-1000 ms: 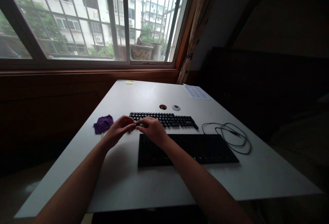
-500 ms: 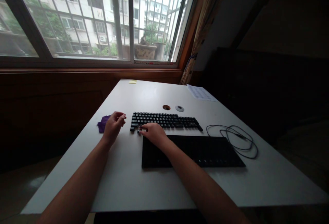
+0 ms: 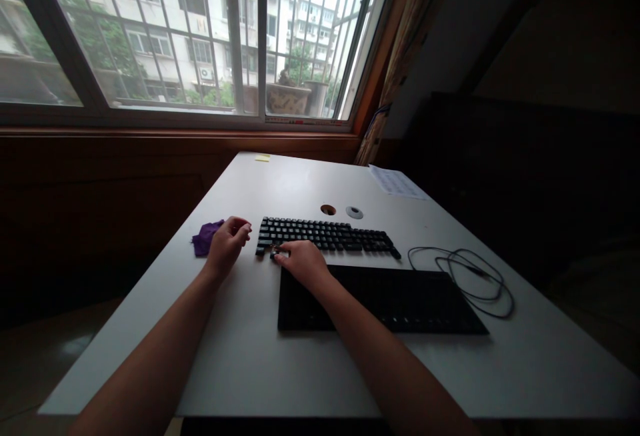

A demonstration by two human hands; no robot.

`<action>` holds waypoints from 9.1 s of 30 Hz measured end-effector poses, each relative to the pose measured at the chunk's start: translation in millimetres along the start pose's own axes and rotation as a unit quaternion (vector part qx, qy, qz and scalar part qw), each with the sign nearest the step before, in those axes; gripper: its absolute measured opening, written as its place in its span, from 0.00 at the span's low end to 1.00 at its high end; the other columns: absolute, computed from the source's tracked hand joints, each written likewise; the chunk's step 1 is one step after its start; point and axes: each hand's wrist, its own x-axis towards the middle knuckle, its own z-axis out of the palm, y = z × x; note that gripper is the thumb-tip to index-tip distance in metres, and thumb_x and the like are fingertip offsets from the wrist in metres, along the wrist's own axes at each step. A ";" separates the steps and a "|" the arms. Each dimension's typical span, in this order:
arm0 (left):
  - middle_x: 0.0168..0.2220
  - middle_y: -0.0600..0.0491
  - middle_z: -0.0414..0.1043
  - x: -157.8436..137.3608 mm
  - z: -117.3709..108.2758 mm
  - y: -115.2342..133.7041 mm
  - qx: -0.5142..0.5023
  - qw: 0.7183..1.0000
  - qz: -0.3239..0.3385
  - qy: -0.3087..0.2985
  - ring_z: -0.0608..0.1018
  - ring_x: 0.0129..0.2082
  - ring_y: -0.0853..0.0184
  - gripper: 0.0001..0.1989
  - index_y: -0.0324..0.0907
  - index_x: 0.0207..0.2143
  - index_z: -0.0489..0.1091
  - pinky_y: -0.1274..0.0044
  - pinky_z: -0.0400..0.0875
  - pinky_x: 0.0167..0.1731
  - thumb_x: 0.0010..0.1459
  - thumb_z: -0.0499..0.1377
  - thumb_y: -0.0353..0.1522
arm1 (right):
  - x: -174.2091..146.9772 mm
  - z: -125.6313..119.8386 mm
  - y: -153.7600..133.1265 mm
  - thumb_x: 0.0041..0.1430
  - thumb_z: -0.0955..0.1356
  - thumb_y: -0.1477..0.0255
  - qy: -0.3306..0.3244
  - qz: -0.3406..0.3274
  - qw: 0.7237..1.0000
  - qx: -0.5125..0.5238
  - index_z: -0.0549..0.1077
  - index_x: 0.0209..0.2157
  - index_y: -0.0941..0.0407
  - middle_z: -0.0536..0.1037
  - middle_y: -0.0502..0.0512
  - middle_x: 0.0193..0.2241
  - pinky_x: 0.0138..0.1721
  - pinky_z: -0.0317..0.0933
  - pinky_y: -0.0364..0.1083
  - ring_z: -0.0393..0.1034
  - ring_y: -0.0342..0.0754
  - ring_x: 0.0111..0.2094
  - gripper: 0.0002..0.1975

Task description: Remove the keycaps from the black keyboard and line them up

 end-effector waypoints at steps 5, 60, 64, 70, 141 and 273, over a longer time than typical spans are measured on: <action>0.24 0.55 0.71 0.1 0.5 -0.9 0.018 1.000 0.008 -0.005 0.72 0.23 0.69 0.11 0.39 0.34 0.71 0.78 0.64 0.26 0.57 0.59 0.38 | -0.5 4.1 2.8 0.59 0.70 0.60 0.016 -0.018 1.000 0.008 0.80 0.45 0.48 0.82 0.54 0.40 0.40 0.65 0.47 0.76 0.53 0.42 0.14; 0.25 0.54 0.74 1.4 2.4 -5.2 0.046 0.998 0.012 0.047 0.72 0.21 0.69 0.10 0.40 0.32 0.72 0.78 0.65 0.23 0.55 0.60 0.38 | -19.7 1.1 -3.7 0.60 0.68 0.65 0.025 -0.186 0.980 -0.060 0.69 0.57 0.51 0.70 0.56 0.57 0.49 0.66 0.50 0.68 0.54 0.52 0.24; 0.25 0.54 0.73 1.4 2.5 -3.0 0.043 0.998 0.008 0.043 0.72 0.21 0.69 0.10 0.40 0.32 0.72 0.78 0.65 0.23 0.54 0.61 0.38 | -19.1 0.7 -4.6 0.59 0.68 0.66 0.018 -0.191 0.980 -0.055 0.69 0.57 0.52 0.68 0.56 0.59 0.51 0.66 0.50 0.67 0.54 0.54 0.24; 0.25 0.54 0.73 0.6 2.2 -2.1 0.046 0.998 0.013 0.037 0.72 0.22 0.68 0.11 0.40 0.32 0.72 0.78 0.65 0.24 0.55 0.60 0.39 | -19.8 0.8 -5.4 0.59 0.68 0.67 0.010 -0.200 0.977 -0.070 0.70 0.57 0.53 0.71 0.57 0.56 0.49 0.66 0.50 0.67 0.54 0.52 0.23; 0.22 0.56 0.63 -16.8 13.7 10.1 0.197 0.918 0.271 -0.214 0.66 0.23 0.69 0.19 0.42 0.23 0.65 0.77 0.60 0.28 0.66 0.51 0.39 | -112.9 -11.4 21.4 0.71 0.56 0.59 0.150 -0.138 0.970 0.135 0.67 0.24 0.55 0.72 0.52 0.20 0.28 0.57 0.42 0.68 0.43 0.22 0.24; 0.37 0.47 0.80 -18.7 12.4 10.3 -0.098 0.967 0.084 -0.219 0.82 0.37 0.60 0.14 0.38 0.37 0.75 0.69 0.79 0.41 0.50 0.70 0.35 | -14.1 -2.1 24.7 0.60 0.71 0.67 0.163 -0.195 0.930 0.266 0.78 0.44 0.48 0.73 0.51 0.35 0.42 0.66 0.46 0.71 0.45 0.35 0.10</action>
